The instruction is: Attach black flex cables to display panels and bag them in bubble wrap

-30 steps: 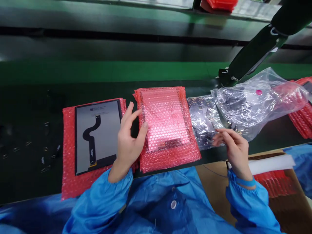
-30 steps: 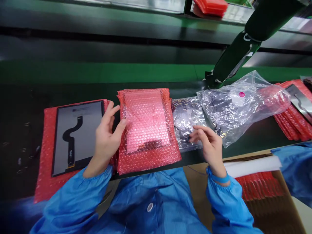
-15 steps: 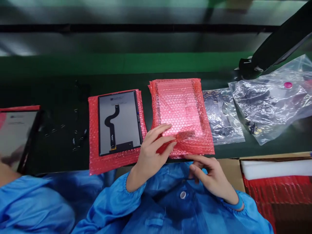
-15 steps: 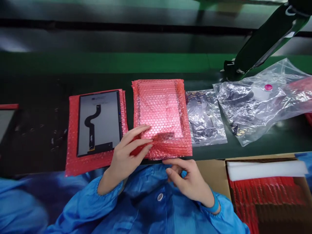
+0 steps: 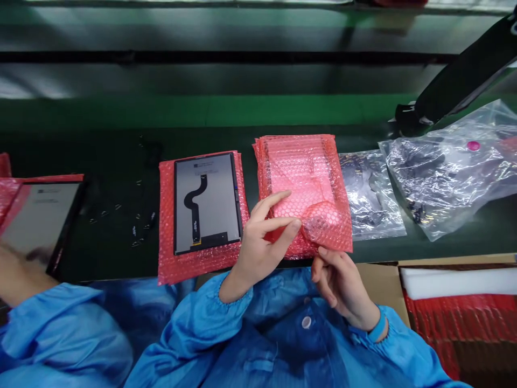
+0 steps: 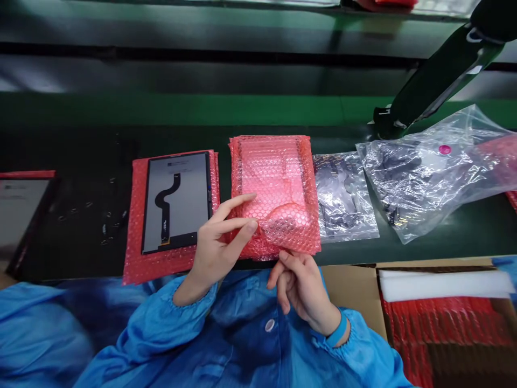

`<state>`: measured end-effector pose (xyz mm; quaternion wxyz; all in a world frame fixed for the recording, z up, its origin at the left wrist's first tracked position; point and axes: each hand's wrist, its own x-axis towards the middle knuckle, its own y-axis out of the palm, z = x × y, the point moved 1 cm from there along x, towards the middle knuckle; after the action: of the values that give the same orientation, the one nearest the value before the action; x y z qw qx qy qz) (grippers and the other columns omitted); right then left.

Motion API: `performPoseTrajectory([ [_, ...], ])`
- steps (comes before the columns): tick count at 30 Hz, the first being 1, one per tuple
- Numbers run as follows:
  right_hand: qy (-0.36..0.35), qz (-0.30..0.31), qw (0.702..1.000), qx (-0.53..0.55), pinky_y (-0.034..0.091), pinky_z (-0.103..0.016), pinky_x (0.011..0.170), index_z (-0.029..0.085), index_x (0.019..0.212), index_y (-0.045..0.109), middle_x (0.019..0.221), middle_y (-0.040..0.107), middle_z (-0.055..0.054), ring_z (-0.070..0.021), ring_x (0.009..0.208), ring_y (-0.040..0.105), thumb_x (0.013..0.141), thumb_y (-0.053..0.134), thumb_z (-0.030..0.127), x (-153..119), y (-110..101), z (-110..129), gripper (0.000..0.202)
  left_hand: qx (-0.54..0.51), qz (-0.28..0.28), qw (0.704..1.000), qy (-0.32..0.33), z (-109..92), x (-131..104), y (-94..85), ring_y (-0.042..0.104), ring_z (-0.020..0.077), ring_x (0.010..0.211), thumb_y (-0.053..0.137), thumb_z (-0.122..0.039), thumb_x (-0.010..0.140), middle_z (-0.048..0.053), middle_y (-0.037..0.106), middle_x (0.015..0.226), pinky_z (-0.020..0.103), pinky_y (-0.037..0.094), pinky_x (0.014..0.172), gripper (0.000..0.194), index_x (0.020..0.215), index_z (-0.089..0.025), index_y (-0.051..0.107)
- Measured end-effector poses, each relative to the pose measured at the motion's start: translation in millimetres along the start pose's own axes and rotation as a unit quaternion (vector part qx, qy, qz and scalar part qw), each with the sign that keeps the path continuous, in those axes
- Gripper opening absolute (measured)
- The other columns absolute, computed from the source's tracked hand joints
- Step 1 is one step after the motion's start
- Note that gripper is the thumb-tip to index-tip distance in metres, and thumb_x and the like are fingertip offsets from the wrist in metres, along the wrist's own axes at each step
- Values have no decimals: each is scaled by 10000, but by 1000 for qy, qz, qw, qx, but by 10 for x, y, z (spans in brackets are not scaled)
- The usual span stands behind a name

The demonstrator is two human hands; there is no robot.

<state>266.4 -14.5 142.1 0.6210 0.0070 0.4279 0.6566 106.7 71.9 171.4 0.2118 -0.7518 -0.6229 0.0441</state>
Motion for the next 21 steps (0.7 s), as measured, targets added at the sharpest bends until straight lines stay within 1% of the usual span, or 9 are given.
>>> performPoseTrajectory([
  [2,-9,-18,1000,15,232,-200,271,162,542,678,309,418,32,-70,214,305,866,690,623,47,-3,-32,564,-16,17,1000,5,35,13,-1,548,299,1432,651,-473,998,26,587,1551,537,400,1261,279,923,-280,839],
  [4,-10,-30,999,8,243,-204,268,165,514,661,311,414,28,-77,225,320,852,698,596,108,-21,-75,549,-32,38,999,2,88,25,-1,435,320,1532,635,-523,997,15,471,1650,561,314,1310,317,986,-280,839],
  [6,-14,-37,999,-5,263,-213,264,177,497,635,321,420,24,-92,240,351,847,696,585,177,-49,-120,541,-60,55,997,-2,148,33,3,334,326,1590,576,-585,1011,23,384,1703,566,247,1334,411,1172,-282,802],
  [8,-29,-42,999,-17,270,-218,262,187,493,610,347,460,5,-99,251,374,842,687,614,245,-71,-155,557,-90,60,994,0,202,32,9,271,317,1617,492,-617,1036,43,340,1724,560,202,1344,526,1393,-282,686],
  [10,-50,-52,997,-32,274,-223,268,201,482,579,364,491,-14,-98,254,378,837,661,669,307,-72,-168,593,-109,59,992,3,242,25,17,234,304,1629,421,-611,1061,51,316,1734,551,167,1350,577,1515,-287,570],
  [12,-72,-64,994,-51,291,-231,285,217,468,553,356,483,-18,-97,253,371,824,633,697,362,-53,-164,603,-112,61,992,0,267,15,20,217,290,1635,397,-593,1074,45,301,1741,536,145,1355,570,1535,-293,544],
  [15,-100,-70,989,-82,331,-254,323,237,458,541,332,444,-11,-107,262,370,797,594,710,433,-28,-160,585,-103,69,992,-6,282,9,10,188,282,1643,402,-588,1074,35,265,1754,528,121,1359,557,1515,-292,567],
  [19,-120,-59,985,-107,409,-284,393,261,440,484,322,403,-3,-117,294,387,806,552,773,486,-60,-234,633,-62,85,994,-17,288,30,-18,154,283,1650,381,-617,1067,26,229,1765,544,98,1359,589,1526,-292,554],
  [21,-117,-46,985,-115,415,-284,402,262,441,476,327,408,-2,-117,301,388,818,528,798,475,-85,-300,658,-32,96,995,-27,296,46,-22,145,281,1652,383,-621,1065,23,210,1769,544,88,1359,593,1526,-290,556],
])
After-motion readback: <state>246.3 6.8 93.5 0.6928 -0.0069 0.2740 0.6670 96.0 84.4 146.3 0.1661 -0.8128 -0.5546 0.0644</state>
